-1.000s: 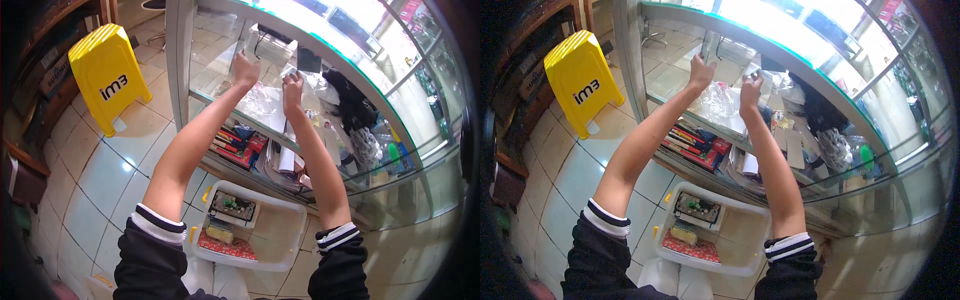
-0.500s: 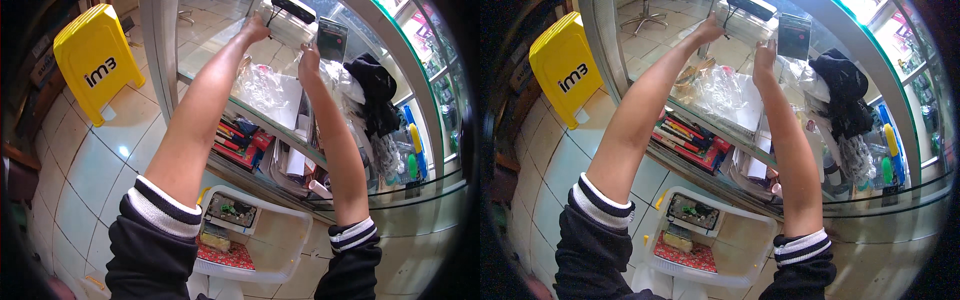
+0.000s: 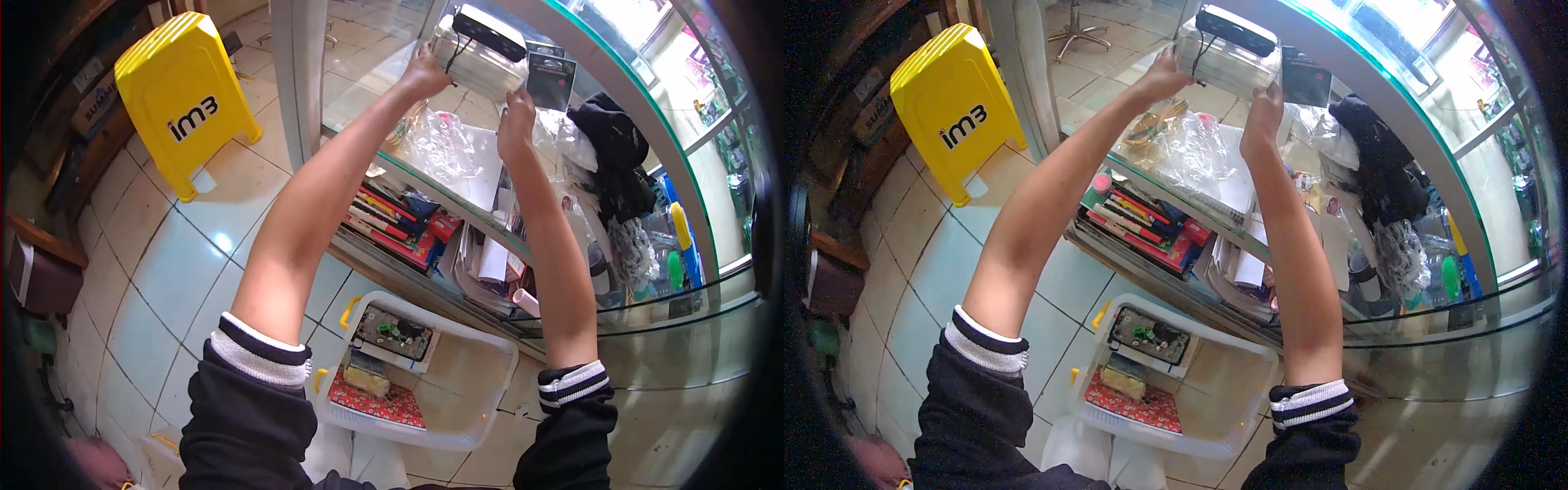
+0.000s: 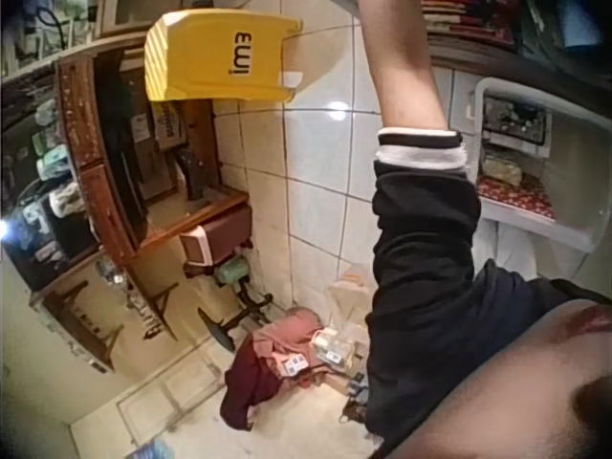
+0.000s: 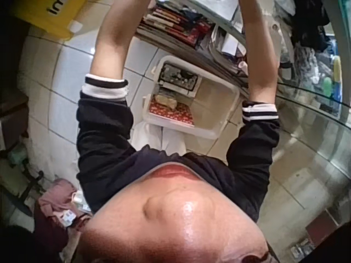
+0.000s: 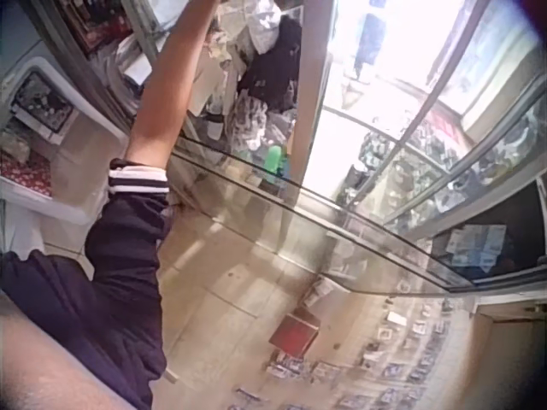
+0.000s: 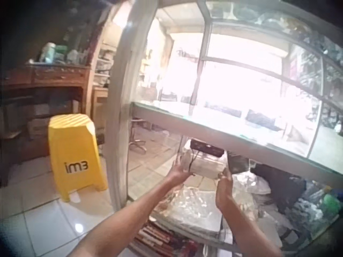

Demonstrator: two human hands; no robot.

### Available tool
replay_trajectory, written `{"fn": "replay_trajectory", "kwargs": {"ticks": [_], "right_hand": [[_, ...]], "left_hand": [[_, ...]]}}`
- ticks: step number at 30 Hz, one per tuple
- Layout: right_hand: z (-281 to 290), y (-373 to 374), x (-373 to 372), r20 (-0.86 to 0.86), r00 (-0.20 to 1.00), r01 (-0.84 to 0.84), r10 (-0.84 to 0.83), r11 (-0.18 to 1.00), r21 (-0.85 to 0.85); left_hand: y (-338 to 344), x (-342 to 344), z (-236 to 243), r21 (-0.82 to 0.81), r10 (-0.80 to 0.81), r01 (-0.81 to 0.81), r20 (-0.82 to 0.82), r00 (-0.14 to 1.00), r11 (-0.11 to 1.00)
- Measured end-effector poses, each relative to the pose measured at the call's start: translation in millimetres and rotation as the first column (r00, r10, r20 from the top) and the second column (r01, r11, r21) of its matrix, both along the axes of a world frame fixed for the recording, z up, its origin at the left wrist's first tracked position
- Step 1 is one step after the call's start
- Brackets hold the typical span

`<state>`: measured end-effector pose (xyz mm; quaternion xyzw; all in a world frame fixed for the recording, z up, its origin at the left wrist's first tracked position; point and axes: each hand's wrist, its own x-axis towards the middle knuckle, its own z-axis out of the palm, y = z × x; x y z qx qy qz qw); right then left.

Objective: The person picks up several packaged electronic components and boxes from a glass display case and places them one by one into a plastic bin on the floor, including mobile phone screens, batteries, and a small black electronic device.

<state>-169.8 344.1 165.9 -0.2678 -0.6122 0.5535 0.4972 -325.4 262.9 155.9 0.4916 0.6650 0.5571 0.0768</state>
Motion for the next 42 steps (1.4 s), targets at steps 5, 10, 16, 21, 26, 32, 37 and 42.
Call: {"fn": "replay_trajectory", "kwargs": {"ticks": [5,10,16,21,26,32,37,42], "right_hand": [[6.9,-37.7,20.2,-0.003,0.999,0.038,-0.039,0.991,-0.129],[13.4,-63.0,41.5,0.041,0.994,0.101,-0.098,0.991,-0.085],[16.2,-97.5,68.5,0.067,0.981,0.190,-0.184,0.977,-0.095],[13.4,-114.4,88.5,0.073,0.972,0.229,-0.221,0.964,-0.133],[26.6,-140.7,105.5,0.150,0.963,0.242,-0.226,0.965,-0.104],[64.4,-133.1,111.7,0.126,0.992,0.008,-0.012,0.999,0.037],[70.1,-132.2,110.0,0.234,0.963,-0.115,0.136,0.988,-0.102],[70.4,-138.3,111.2,0.297,0.954,-0.056,0.050,0.998,0.011]], "left_hand": [[-36.2,33.5,4.0,-0.020,0.015,-0.014,0.083,0.996,1.000],[-71.8,80.8,16.9,0.017,0.188,-0.194,0.176,0.966,0.981],[-106.4,114.8,17.5,0.004,0.227,-0.234,0.222,0.948,0.972],[-129.2,135.4,14.5,0.043,0.207,-0.221,0.221,0.953,0.974],[-147.9,135.1,19.1,0.157,0.091,-0.162,0.385,0.918,0.974],[-145.8,125.9,56.9,0.128,0.085,-0.154,0.430,0.899,0.980],[-140.1,125.0,66.2,-0.011,-0.013,0.020,0.450,0.893,1.000],[-147.0,131.3,66.3,0.053,-0.058,0.039,0.434,0.899,0.998]]}}
